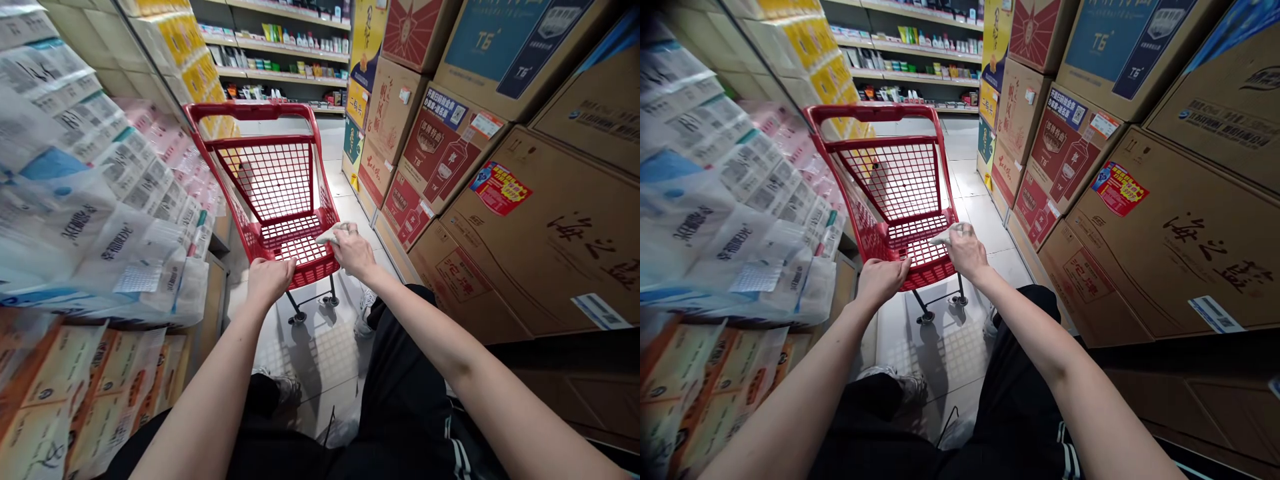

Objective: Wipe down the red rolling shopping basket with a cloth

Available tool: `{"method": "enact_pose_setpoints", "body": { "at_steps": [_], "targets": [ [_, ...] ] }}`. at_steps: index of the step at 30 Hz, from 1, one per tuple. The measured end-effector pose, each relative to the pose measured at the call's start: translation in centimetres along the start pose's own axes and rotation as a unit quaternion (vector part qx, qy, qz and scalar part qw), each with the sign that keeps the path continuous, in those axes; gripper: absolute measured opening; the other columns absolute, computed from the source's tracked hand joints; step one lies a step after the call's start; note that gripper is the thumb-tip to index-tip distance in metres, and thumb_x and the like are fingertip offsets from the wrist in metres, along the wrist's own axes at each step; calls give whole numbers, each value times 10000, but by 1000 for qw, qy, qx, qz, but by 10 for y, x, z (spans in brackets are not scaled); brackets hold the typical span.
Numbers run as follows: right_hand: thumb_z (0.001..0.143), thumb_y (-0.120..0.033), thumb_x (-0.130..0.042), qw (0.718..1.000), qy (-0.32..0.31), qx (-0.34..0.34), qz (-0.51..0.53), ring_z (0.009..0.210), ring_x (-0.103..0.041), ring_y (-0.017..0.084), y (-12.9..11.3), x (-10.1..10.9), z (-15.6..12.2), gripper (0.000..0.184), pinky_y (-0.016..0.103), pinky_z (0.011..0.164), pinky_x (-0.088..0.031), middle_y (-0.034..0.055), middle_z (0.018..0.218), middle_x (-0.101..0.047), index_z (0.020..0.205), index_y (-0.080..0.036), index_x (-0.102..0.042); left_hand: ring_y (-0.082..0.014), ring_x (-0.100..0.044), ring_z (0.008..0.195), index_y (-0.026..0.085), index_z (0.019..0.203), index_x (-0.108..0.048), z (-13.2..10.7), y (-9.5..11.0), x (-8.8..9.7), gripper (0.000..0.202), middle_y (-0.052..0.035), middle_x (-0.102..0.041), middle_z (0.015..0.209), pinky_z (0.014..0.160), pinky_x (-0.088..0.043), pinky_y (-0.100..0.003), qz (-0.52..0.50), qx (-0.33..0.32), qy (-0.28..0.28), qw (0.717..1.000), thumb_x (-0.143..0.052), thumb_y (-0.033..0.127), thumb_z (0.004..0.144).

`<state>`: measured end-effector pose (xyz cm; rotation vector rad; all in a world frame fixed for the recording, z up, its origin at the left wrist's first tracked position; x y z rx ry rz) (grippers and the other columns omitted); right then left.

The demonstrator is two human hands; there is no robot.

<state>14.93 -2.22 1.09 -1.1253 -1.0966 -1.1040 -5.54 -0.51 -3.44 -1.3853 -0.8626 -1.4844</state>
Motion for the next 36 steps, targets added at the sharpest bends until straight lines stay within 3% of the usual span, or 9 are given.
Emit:
{"method": "enact_pose_setpoints", "body": {
  "at_steps": [4, 7, 11, 14, 16, 22, 29, 36],
  "targets": [
    [859, -374, -577, 985, -95, 142, -28, 1239, -441, 336, 5, -12, 5, 593, 434, 973, -455, 222, 1427, -392, 1359, -88, -436, -239, -666, 731, 161, 725, -701, 3, 3, -1, 725, -131, -721, 720, 829, -351, -397, -8, -4, 4, 1000, -97, 460, 992],
    [874, -240, -536, 965, -138, 219, -53, 1241, -456, 297, 16, -15, 9, 624, 415, 997, -427, 224, 1428, -402, 1437, -55, -340, -242, -665, 735, 161, 727, -707, 4, 3, -1, 721, -130, -720, 712, 830, -353, -402, -21, -8, 3, 1000, -110, 466, 991],
    [941, -158, -395, 948, -98, 285, -104, 1210, -463, 256, 22, -4, 16, 331, 394, 1020, -387, 156, 1274, -553, 1189, -108, -608, -235, -668, 768, 169, 746, -709, 4, 2, -1, 720, -123, -731, 749, 834, -357, -396, -13, -6, 1, 1000, -102, 469, 991],
    [929, -226, -463, 934, -55, 331, -122, 1285, -369, 279, 16, 3, 21, 271, 424, 1084, -301, 149, 1279, -557, 1088, -120, -656, -226, -667, 759, 181, 755, -715, 3, 2, -1, 725, -110, -730, 736, 844, -356, -396, -12, -5, -4, 1000, -92, 466, 993],
    [901, -256, -515, 921, -59, 356, -147, 1223, -416, 277, 9, -1, 25, 283, 429, 1091, -273, 155, 1218, -595, 1092, -97, -650, -229, -666, 753, 181, 751, -719, 3, 2, -2, 725, -113, -728, 731, 841, -353, -402, -15, -6, -1, 1000, -94, 457, 993],
    [897, -239, -491, 902, -63, 381, -195, 958, -563, 266, -8, -20, 33, 280, 410, 949, -366, 175, 1005, -663, 1025, -41, -642, -242, -662, 735, 156, 724, -715, 4, 3, -3, 705, -137, -722, 733, 820, -343, -417, -21, 5, 9, 1000, -120, 420, 995],
    [914, -295, -515, 916, -59, 356, -174, 875, -632, 256, -23, -31, 28, 284, 362, 781, -456, 167, 1005, -662, 1056, -58, -587, -243, -648, 696, 151, 735, -717, 2, 7, 1, 690, -142, -716, 735, 813, -335, -432, -14, 17, 28, 999, -130, 406, 993],
    [944, -258, -442, 923, -51, 363, -120, 846, -665, 253, -65, -49, 26, 251, 349, 717, -482, 158, 965, -676, 1068, -75, -562, -250, -643, 674, 139, 702, -704, -2, 12, 1, 651, -155, -703, 705, 785, -324, -425, -19, 13, 47, 999, -171, 378, 990]
  ]
}}
Point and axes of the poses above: each hand's wrist, its own z-axis towards the middle knuckle, its own x-axis out of the back of the hand, y = z × x, the point moved 4 cm from there along z, towards the middle knuckle
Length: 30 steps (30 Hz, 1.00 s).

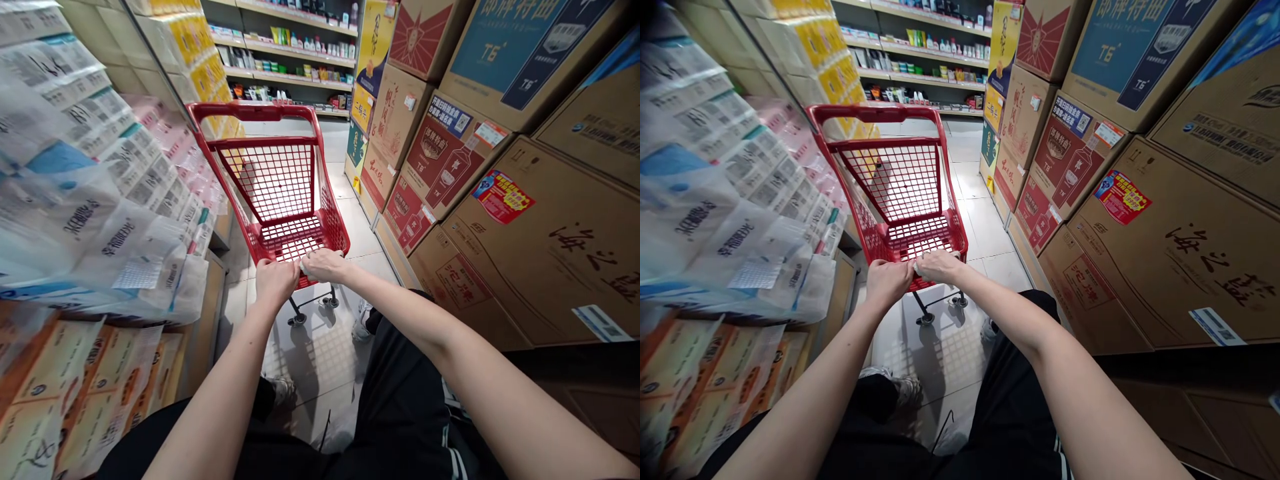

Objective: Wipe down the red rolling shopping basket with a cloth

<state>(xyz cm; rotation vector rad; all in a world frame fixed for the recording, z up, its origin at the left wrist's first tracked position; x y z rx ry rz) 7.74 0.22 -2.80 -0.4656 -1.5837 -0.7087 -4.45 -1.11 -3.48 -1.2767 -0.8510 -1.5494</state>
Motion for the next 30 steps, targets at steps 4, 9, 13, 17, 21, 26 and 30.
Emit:
{"method": "enact_pose_setpoints", "body": {
  "at_steps": [4, 9, 13, 17, 21, 26, 30],
  "targets": [
    [950, -312, -452, 1000, 25, -4, 18, 847, -665, 252, 2, -6, -3, 267, 347, 731, -474, 137, 927, -681, 1037, -90, -571, -243, -642, 658, 153, 676, -690, -4, -2, 1, 624, -131, -704, 681, 771, -334, -408, 6, -31, 34, 999, -193, 360, 992],
    [942, -327, -501, 999, 47, -5, -17, 899, -637, 228, 47, -10, -41, 255, 361, 890, -430, 142, 970, -667, 999, -93, -587, -221, -639, 648, 173, 637, -667, -6, -6, 2, 614, -96, -697, 645, 782, -344, -388, 8, -44, 54, 998, -212, 365, 1002],
    [976, -304, -437, 997, 67, 6, -39, 945, -610, 220, 63, -8, -58, 273, 378, 1002, -358, 151, 979, -654, 1021, -81, -588, -221, -644, 652, 166, 619, -662, -3, 4, 0, 630, -99, -701, 653, 775, -340, -390, 6, -29, 53, 998, -214, 386, 1004],
    [970, -325, -442, 998, 57, -34, -13, 903, -616, 244, 40, -12, -41, 292, 370, 834, -432, 165, 997, -650, 1020, -74, -583, -241, -652, 659, 162, 643, -673, 2, 21, 1, 611, -103, -712, 679, 756, -330, -408, 2, -1, 45, 999, -227, 384, 996],
    [993, -334, -377, 996, 78, -25, 23, 905, -621, 248, 14, -16, -22, 321, 354, 775, -431, 153, 990, -648, 1038, -84, -573, -252, -663, 700, 158, 675, -673, 1, 28, 3, 553, -111, -723, 724, 756, -327, -415, -4, -1, 37, 999, -248, 331, 983],
    [985, -484, -394, 996, 84, -15, 8, 892, -616, 244, 38, -17, -41, 441, 356, 798, -418, 153, 994, -652, 1042, -89, -581, -226, -665, 760, 179, 748, -650, -7, 20, 8, 505, -85, -735, 794, 794, -343, -395, -34, -56, 41, 997, -246, 349, 998],
    [974, -423, -464, 994, 105, -12, -12, 945, -588, 232, 66, -17, -63, 339, 357, 904, -390, 131, 990, -646, 1013, -109, -587, -222, -658, 775, 191, 712, -613, -8, 17, 9, 499, -72, -732, 791, 823, -355, -399, -46, -69, 36, 996, -241, 355, 1002]
  ]
}}
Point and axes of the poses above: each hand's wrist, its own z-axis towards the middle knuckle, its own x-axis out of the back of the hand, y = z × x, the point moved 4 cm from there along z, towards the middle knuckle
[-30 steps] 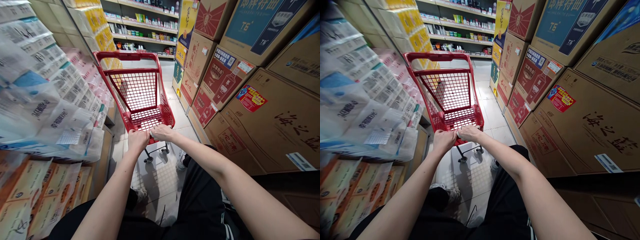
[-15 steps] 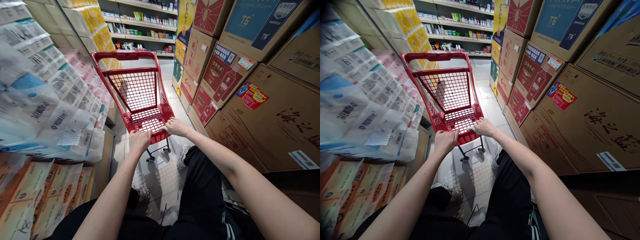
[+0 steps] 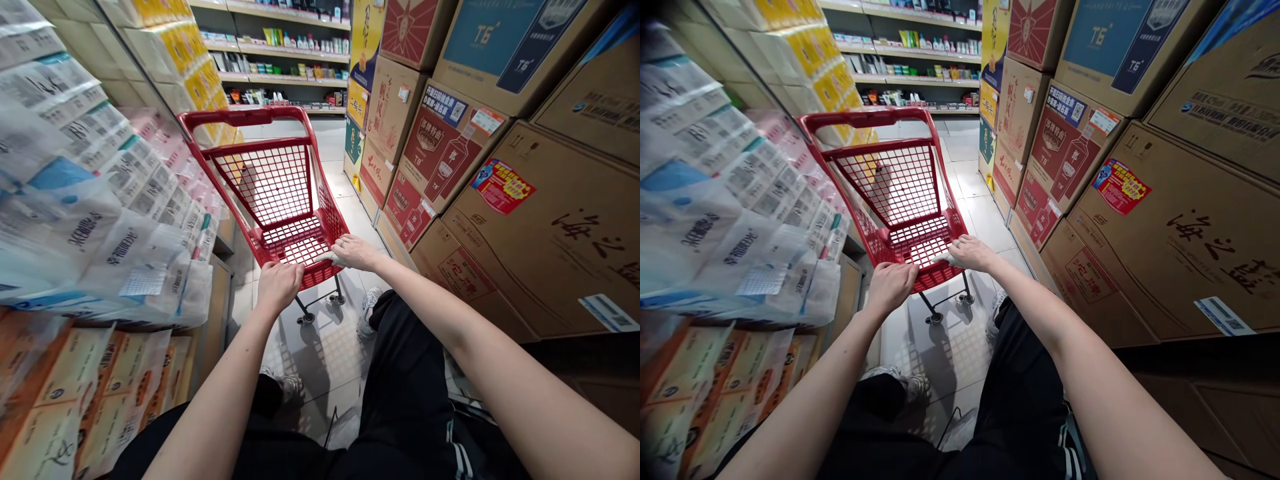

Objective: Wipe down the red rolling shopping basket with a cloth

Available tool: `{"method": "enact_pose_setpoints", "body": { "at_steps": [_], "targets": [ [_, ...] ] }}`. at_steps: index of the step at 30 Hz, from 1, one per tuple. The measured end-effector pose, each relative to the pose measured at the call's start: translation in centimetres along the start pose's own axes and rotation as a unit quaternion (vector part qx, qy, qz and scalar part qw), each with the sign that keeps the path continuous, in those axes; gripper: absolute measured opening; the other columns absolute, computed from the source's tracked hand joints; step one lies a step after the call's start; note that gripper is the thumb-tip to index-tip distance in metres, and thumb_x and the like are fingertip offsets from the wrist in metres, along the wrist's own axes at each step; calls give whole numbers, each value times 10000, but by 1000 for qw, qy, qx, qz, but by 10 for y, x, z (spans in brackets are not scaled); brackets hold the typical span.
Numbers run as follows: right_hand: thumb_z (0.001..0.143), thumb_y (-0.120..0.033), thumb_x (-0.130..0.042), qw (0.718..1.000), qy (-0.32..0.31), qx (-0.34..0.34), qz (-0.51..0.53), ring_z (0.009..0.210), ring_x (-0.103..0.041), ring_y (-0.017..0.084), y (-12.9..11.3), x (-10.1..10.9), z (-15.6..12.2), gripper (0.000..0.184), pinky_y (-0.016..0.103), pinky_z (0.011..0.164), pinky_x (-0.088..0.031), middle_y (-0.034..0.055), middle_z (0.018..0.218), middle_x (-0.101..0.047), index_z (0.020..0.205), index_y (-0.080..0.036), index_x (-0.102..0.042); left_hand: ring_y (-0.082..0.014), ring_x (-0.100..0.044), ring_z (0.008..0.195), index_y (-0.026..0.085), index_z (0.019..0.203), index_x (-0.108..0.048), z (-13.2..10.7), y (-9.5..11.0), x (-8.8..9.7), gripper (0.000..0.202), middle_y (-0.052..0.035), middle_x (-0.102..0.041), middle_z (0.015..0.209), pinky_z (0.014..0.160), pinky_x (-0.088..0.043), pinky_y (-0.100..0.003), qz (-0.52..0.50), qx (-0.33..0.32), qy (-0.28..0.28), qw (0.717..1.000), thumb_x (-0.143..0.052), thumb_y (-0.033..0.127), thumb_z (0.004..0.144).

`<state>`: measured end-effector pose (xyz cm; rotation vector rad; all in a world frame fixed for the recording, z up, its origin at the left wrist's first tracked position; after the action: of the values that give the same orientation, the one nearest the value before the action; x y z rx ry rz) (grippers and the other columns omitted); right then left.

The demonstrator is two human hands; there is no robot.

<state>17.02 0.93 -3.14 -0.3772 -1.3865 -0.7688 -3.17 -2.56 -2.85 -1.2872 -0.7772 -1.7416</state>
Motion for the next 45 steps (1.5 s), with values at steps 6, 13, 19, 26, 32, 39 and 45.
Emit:
{"method": "enact_pose_setpoints", "body": {
  "at_steps": [6, 13, 19, 26, 32, 39, 45],
  "targets": [
    [957, -395, -508, 999, 37, -25, -5, 971, -560, 237, 7, -6, -4, 283, 355, 942, -369, 118, 985, -632, 994, -126, -588, -225, -638, 820, 201, 817, -615, 1, 1, -3, 434, -63, -722, 827, 877, -374, -419, -20, -20, -4, 1000, -258, 365, 1001],
    [969, -369, -477, 999, 50, -19, 4, 943, -541, 230, 10, -12, -2, 264, 347, 933, -363, 106, 970, -624, 977, -134, -596, -244, -579, 986, 192, 1052, -610, -20, -16, -5, 320, -76, -694, 1000, 1129, -245, -473, -22, -49, 32, 998, -345, 355, 978],
    [953, -443, -497, 997, 31, -65, 11, 970, -529, 255, 4, -10, 0, 350, 387, 938, -350, 137, 992, -621, 1010, -113, -599, -241, -561, 879, 225, 922, -607, -20, -15, -8, 272, -59, -678, 904, 1138, -236, -498, -1, -38, 29, 999, -354, 315, 964],
    [980, -552, -333, 995, 19, -89, 27, 934, -563, 265, -52, -7, 32, 535, 382, 809, -379, 177, 1029, -628, 1052, -84, -583, -248, -555, 887, 224, 929, -607, -18, -10, -9, 257, -67, -669, 892, 1132, -236, -502, -18, -24, 31, 999, -367, 312, 948],
    [1013, -404, -347, 997, 20, -62, 40, 940, -581, 240, -66, -7, 41, 377, 357, 818, -374, 144, 1006, -645, 1043, -111, -581, -240, -553, 898, 221, 1000, -611, -21, -17, -12, 287, -68, -678, 940, 1144, -218, -484, -21, -38, 24, 999, -343, 313, 958],
    [984, -475, -422, 997, -20, -69, 31, 964, -578, 228, -11, -2, 9, 409, 352, 850, -366, 143, 1040, -642, 1075, -113, -592, -228, -538, 861, 221, 911, -591, -20, -16, -9, 285, -56, -647, 852, 1147, -219, -471, -23, -54, 20, 998, -329, 316, 969],
    [984, -467, -430, 995, -15, -90, 32, 991, -568, 232, 3, -2, -1, 402, 368, 897, -358, 143, 1031, -645, 1054, -111, -602, -231, -545, 875, 222, 915, -587, -17, -15, -10, 271, -57, -656, 871, 1151, -214, -468, -18, -47, 24, 998, -338, 317, 964]
  ]
}}
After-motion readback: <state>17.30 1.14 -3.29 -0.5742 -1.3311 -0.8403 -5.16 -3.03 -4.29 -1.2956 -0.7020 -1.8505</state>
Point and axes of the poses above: each hand's wrist, its own z-axis towards the middle knuckle, its own x-axis out of the back of the hand, y = z × x, the point moved 4 cm from there along z, towards the middle knuckle
